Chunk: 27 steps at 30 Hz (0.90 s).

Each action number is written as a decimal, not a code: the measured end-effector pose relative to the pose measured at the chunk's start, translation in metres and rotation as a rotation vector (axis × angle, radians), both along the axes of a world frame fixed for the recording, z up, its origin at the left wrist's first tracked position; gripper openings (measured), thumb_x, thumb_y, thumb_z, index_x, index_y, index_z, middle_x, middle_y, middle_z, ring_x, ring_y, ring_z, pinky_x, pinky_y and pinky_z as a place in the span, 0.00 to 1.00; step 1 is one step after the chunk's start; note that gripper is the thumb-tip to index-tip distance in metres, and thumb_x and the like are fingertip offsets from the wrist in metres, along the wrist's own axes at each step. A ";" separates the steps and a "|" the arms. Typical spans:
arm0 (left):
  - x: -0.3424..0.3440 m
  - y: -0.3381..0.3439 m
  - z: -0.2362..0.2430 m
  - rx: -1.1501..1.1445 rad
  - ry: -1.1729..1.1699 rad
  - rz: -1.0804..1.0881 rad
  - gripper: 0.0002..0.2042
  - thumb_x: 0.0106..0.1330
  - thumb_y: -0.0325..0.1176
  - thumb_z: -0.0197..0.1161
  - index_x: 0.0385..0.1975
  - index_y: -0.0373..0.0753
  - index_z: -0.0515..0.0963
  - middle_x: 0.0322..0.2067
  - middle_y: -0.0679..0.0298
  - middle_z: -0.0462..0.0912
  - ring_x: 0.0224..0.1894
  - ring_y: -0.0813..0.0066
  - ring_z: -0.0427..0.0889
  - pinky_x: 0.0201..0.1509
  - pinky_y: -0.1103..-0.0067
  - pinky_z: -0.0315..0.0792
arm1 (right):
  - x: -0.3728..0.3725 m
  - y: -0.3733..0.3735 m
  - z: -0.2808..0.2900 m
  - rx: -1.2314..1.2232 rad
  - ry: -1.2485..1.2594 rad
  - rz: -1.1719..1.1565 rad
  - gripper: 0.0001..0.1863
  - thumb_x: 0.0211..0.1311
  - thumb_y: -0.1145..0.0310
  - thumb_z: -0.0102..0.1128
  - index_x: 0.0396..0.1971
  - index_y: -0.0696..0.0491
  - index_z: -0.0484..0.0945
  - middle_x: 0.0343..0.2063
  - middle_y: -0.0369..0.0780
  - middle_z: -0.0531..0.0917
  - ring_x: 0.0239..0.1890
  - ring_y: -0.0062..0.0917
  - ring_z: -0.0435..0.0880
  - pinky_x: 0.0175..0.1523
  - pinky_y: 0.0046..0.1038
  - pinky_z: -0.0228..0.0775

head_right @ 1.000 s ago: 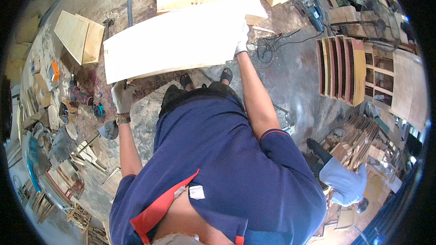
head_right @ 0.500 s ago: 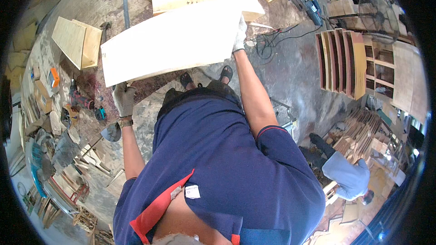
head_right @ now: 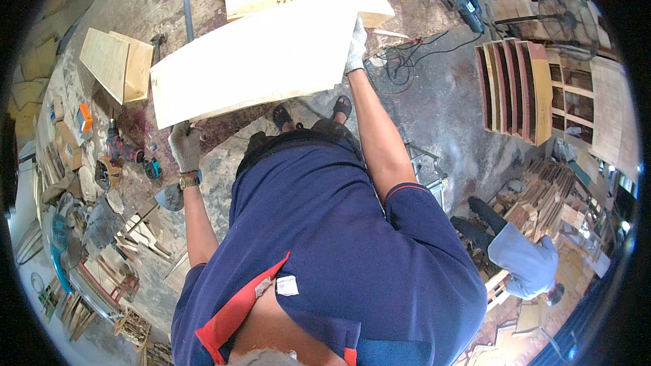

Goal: The person uses a table saw to cut thin wooden strips, then moves to a workbench to mark curved wooden pieces with a pen. The person handles multiple wood pieces, aligns them, and writes on their surfaces.

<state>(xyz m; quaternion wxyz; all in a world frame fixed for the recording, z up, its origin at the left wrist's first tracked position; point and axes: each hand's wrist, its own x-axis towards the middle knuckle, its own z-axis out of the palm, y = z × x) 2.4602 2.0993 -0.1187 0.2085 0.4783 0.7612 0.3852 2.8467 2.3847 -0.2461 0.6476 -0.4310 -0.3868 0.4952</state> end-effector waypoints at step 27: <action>0.056 0.003 -0.001 0.226 -0.653 0.419 0.18 0.67 0.32 0.65 0.54 0.32 0.78 0.32 0.59 0.83 0.36 0.79 0.78 0.43 0.77 0.75 | 0.025 -0.029 0.083 -0.296 -0.448 0.131 0.14 0.69 0.73 0.56 0.52 0.59 0.76 0.43 0.39 0.83 0.43 0.24 0.81 0.47 0.26 0.76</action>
